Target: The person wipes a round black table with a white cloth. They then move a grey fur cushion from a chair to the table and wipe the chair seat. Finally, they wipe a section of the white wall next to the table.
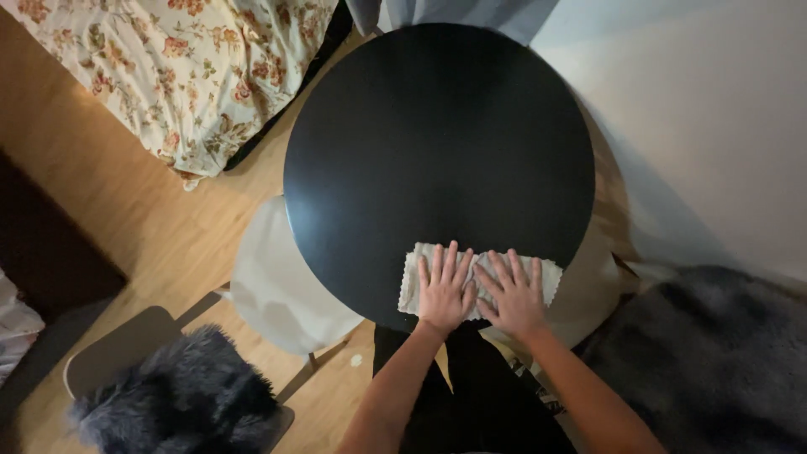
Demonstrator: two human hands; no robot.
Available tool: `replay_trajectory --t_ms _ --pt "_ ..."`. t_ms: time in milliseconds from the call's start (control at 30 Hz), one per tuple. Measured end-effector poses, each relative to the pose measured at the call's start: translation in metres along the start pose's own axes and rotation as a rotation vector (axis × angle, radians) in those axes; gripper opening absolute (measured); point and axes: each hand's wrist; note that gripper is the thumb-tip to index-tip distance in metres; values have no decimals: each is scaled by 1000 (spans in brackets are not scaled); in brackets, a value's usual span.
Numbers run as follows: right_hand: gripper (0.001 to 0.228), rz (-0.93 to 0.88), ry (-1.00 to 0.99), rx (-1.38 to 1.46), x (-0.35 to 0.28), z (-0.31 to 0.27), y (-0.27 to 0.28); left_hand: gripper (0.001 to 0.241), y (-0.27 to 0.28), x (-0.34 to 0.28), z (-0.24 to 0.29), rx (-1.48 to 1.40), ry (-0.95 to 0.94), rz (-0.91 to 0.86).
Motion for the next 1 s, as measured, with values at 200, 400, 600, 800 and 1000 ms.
replay_trajectory --t_ms 200,400,600,800,1000 --pt "71 -78 -7 -99 23 29 17 65 6 41 7 -70 -49 -10" --pt "76 -109 -93 -157 59 93 9 73 -16 124 26 -65 -59 37" --pt "74 -19 -164 -149 113 158 6 71 -34 215 51 -78 -20 60" --pt "71 74 -170 -135 164 215 2 73 -65 303 60 -18 -38 135" --pt "65 26 -239 -115 190 228 11 67 -20 329 76 48 -11 94"
Point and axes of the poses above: each hand's wrist, its own x-axis towards the middle knuckle, its own y-axis out of the back of the hand, z = x × y, and after that the axes turned 10 degrees about y, right-handed
